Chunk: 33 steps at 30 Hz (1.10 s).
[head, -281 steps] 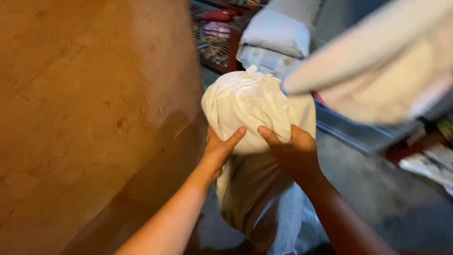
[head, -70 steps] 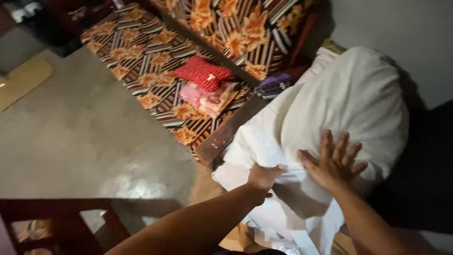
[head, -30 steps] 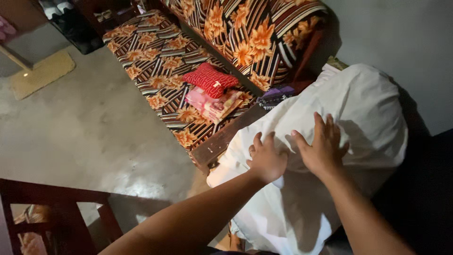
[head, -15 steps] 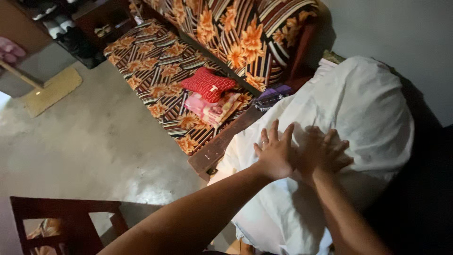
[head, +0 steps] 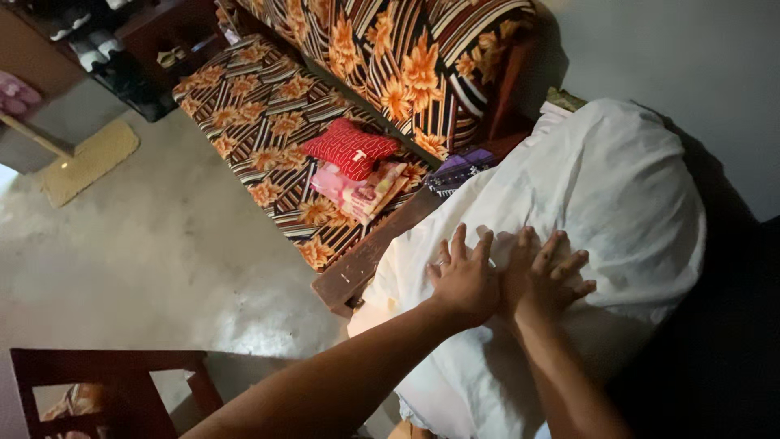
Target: The person organizes pillows on a bed and a couch by carrying them between locations, smoothing the pillowcases, and placing them in neat arrangements.
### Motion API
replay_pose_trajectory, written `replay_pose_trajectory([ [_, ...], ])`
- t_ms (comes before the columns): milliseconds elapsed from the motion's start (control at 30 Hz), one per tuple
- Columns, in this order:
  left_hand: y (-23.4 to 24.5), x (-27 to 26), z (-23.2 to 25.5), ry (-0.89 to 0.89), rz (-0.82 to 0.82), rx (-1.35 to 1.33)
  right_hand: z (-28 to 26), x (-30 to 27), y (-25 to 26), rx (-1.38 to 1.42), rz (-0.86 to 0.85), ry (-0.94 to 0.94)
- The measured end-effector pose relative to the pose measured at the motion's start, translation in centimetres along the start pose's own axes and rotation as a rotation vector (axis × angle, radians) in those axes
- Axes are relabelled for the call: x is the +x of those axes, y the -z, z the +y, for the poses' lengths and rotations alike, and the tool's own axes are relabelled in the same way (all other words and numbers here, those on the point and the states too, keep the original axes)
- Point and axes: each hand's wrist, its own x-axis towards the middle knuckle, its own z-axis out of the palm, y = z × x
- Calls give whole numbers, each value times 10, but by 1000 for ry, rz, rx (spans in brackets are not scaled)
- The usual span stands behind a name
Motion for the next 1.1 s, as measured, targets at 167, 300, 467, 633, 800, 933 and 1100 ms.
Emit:
replay_pose_trajectory([
  [167, -2, 1, 1, -20, -9, -20, -1, 2, 6, 78, -82, -17],
  [300, 0, 5, 2, -2, 0, -8, -4, 1, 7, 28, -64, -34],
  [467, 3, 2, 3, -1, 14, -1, -3, -8, 8, -58, 104, 70],
  [633, 9, -5, 5, 4, -4, -22, -8, -11, 21, -63, -66, 15],
  [800, 10, -6, 7, 22, 8, -7, -5, -14, 17, -67, -7, 57],
  [933, 6, -6, 5, 22, 45, -31, 0, -13, -2, -94, 160, 102],
  [1100, 5, -7, 1, 20, 58, -13, 1, 6, -11, -41, 71, 69],
])
